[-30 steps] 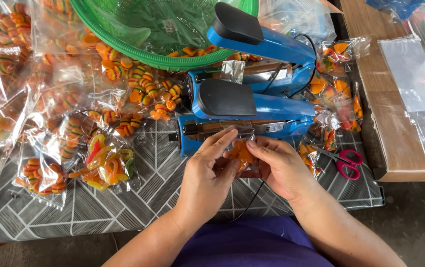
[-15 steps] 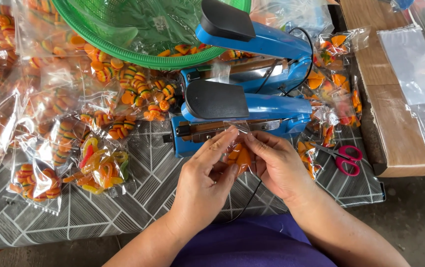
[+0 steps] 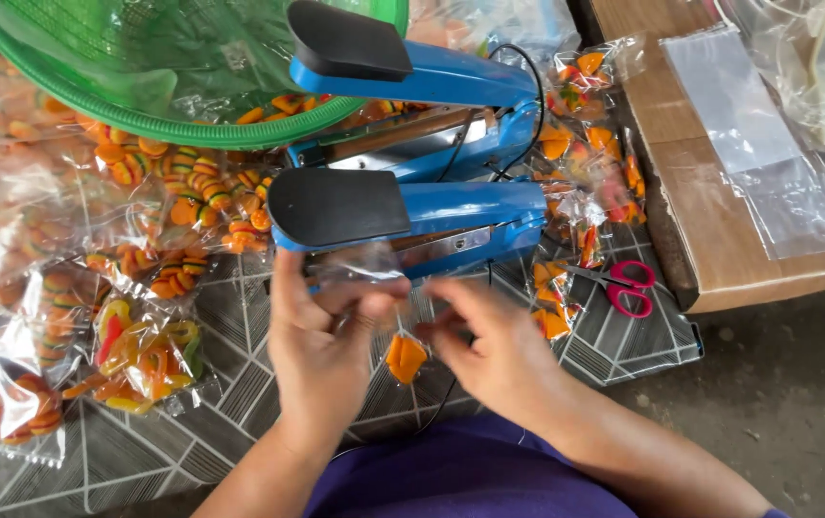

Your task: Sealing small plastic bags of orange candies using a manual heat sealer and trimming them with scissors.

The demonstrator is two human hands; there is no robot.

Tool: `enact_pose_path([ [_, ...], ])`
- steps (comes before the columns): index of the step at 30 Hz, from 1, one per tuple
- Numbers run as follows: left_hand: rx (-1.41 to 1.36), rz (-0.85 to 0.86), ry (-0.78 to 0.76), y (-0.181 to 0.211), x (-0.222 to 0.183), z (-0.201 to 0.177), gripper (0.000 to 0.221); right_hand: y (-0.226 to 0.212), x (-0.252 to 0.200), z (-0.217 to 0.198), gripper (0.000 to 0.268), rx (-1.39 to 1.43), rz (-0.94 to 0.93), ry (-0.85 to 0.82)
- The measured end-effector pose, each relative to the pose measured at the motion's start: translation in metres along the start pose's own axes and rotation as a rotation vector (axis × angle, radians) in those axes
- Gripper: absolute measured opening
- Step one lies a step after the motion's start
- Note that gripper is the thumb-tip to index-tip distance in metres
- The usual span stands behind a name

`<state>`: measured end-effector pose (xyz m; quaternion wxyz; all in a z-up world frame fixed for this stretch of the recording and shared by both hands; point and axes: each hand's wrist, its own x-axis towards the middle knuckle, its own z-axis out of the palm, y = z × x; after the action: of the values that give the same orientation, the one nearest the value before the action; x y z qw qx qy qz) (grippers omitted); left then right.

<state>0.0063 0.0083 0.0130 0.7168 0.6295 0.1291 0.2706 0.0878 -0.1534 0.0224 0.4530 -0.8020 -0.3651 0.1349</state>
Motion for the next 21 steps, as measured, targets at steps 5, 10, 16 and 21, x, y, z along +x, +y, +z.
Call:
enact_pose_path([
  [5, 0.414, -0.053, -0.124, 0.01, -0.006, 0.006, 0.101, -0.023, 0.01, -0.035, 0.073, 0.038, -0.149, -0.006],
  [10, 0.541, -0.083, -0.198, 0.0, -0.005, -0.001, 0.083, -0.032, 0.022, -0.034, 0.01, 0.0, -0.512, 0.063],
  [16, 0.378, 0.193, -0.257, -0.016, -0.013, -0.004, 0.009, -0.025, 0.026, -0.023, 0.027, -0.298, -0.668, 0.213],
  [21, 0.293, 0.172, -0.21, -0.021, -0.007, 0.001, 0.011, -0.025, 0.03, -0.027, 0.032, -0.314, -0.673, 0.207],
])
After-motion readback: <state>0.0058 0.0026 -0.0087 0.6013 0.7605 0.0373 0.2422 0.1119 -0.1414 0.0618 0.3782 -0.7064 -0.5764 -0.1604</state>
